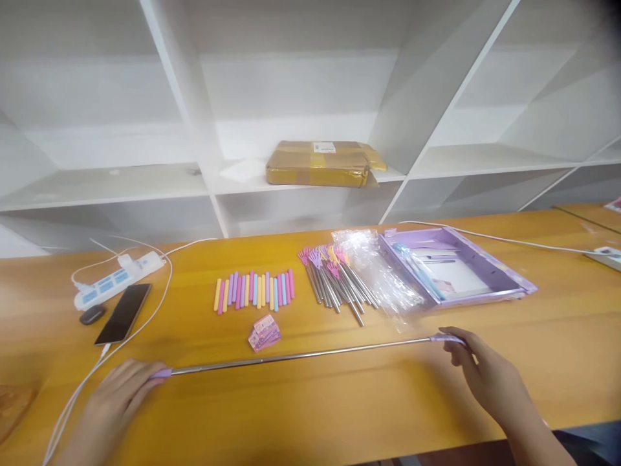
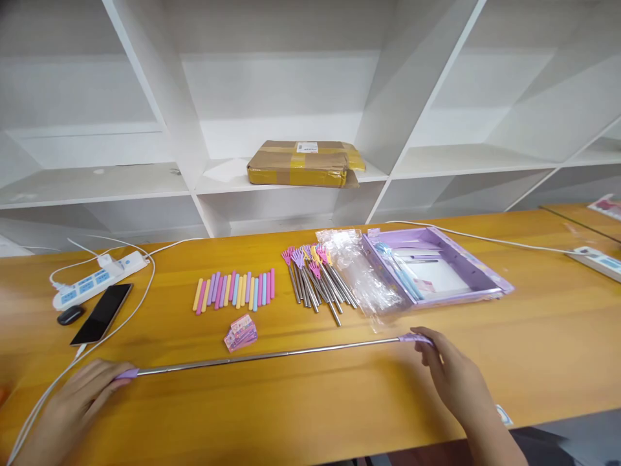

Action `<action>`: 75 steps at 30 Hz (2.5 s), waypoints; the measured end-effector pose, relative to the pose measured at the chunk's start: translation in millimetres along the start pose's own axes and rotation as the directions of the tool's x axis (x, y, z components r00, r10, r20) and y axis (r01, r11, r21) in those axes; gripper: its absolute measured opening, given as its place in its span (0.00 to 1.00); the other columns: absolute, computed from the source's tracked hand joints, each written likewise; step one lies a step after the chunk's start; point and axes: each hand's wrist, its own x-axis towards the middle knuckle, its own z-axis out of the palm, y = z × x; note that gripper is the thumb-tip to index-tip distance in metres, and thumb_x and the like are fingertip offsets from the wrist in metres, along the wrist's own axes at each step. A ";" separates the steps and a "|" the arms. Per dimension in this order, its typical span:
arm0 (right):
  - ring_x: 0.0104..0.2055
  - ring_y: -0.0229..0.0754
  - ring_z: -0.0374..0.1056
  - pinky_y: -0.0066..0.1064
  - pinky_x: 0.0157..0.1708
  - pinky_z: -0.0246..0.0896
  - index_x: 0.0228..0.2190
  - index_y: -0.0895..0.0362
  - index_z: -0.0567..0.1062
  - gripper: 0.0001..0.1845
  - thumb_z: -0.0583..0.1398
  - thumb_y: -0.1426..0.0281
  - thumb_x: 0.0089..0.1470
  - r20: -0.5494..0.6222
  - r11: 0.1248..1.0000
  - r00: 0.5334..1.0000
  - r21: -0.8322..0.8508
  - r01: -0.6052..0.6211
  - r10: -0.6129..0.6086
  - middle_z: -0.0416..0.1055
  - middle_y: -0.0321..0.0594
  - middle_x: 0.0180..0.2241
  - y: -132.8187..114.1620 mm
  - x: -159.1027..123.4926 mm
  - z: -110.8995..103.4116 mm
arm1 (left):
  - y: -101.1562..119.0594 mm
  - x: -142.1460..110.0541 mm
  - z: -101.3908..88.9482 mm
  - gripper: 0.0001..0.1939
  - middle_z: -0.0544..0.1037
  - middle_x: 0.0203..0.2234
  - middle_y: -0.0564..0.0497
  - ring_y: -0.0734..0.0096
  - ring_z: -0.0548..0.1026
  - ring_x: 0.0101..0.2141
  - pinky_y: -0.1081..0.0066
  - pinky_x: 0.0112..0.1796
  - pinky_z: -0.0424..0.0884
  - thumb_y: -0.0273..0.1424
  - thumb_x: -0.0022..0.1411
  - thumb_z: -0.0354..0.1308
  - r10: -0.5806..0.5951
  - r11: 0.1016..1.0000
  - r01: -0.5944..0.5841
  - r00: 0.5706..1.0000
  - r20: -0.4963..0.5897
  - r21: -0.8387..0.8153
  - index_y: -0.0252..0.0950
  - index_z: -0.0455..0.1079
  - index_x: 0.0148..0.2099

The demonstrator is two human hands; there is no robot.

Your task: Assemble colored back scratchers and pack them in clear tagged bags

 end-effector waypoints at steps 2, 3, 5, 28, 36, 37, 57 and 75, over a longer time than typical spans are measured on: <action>0.29 0.46 0.79 0.33 0.30 0.69 0.49 0.52 0.77 0.19 0.53 0.57 0.68 -0.030 0.999 0.998 -0.011 -0.052 0.052 0.79 0.39 0.29 -5.3 -0.1 -1.9 | 1.5 -2.5 2.9 0.21 0.88 0.40 0.56 0.63 0.86 0.38 0.68 0.41 0.83 0.53 0.76 0.54 -0.014 1.000 0.014 1.000 0.017 -0.010 0.49 0.83 0.45; 0.30 0.46 0.79 0.33 0.30 0.68 0.48 0.52 0.77 0.19 0.53 0.57 0.67 -0.047 0.997 0.996 -0.021 -0.071 0.070 0.80 0.40 0.30 -7.6 0.0 -3.5 | 2.0 -3.9 3.5 0.20 0.88 0.41 0.57 0.63 0.86 0.39 0.69 0.42 0.83 0.52 0.76 0.53 -0.021 1.000 0.022 0.999 0.034 -0.022 0.50 0.83 0.46; 0.30 0.46 0.78 0.34 0.31 0.67 0.48 0.52 0.77 0.19 0.52 0.59 0.66 -0.090 0.993 0.991 -0.050 -0.103 0.099 0.80 0.41 0.32 -12.7 -0.1 -6.8 | 4.2 -5.4 3.2 0.18 0.88 0.44 0.58 0.64 0.86 0.41 0.70 0.44 0.83 0.50 0.77 0.53 -0.029 0.998 0.033 0.997 0.071 -0.048 0.51 0.82 0.50; 0.31 0.46 0.76 0.33 0.32 0.65 0.47 0.55 0.76 0.17 0.53 0.75 0.61 -0.056 0.981 0.980 -0.047 0.190 -0.193 0.79 0.42 0.32 -139.9 -22.4 73.6 | 131.8 52.5 65.8 0.14 0.87 0.46 0.51 0.69 0.86 0.42 0.72 0.46 0.81 0.30 0.80 0.51 0.140 0.974 -0.130 0.989 0.042 -0.184 0.42 0.76 0.59; 0.37 0.46 0.80 0.34 0.35 0.72 0.50 0.53 0.74 0.14 0.51 0.74 0.73 0.100 0.931 0.929 0.128 0.342 -0.355 0.82 0.43 0.41 -200.5 -68.6 127.4 | 163.9 41.1 121.9 0.14 0.87 0.43 0.52 0.70 0.86 0.39 0.73 0.41 0.81 0.37 0.82 0.51 -0.043 0.951 0.095 0.983 0.180 -0.294 0.43 0.78 0.55; 0.39 0.47 0.80 0.35 0.38 0.74 0.51 0.53 0.74 0.14 0.51 0.74 0.74 0.134 0.920 0.915 0.156 0.359 -0.380 0.82 0.42 0.42 -195.4 -68.6 125.7 | 159.0 35.9 123.4 0.13 0.87 0.43 0.53 0.70 0.86 0.40 0.73 0.42 0.81 0.37 0.81 0.52 -0.053 0.936 0.117 0.979 0.196 -0.332 0.44 0.77 0.55; 0.49 0.49 0.82 0.41 0.48 0.78 0.52 0.50 0.76 0.15 0.52 0.71 0.72 0.290 0.888 0.852 0.296 0.353 -0.436 0.83 0.40 0.51 -186.2 -65.3 127.4 | 157.1 22.4 128.1 0.10 0.83 0.37 0.51 0.67 0.81 0.36 0.69 0.39 0.72 0.35 0.79 0.55 -0.139 0.921 0.240 0.938 0.317 -0.306 0.42 0.77 0.50; 0.39 0.50 0.75 0.39 0.43 0.70 0.42 0.54 0.79 0.13 0.54 0.68 0.67 -0.089 0.957 0.955 0.038 0.288 -0.283 0.79 0.46 0.38 -137.4 1.2 87.8 | 158.1 18.2 124.9 0.07 0.82 0.38 0.51 0.66 0.81 0.36 0.69 0.38 0.71 0.36 0.78 0.56 -0.207 0.895 0.319 0.916 0.342 -0.312 0.42 0.75 0.49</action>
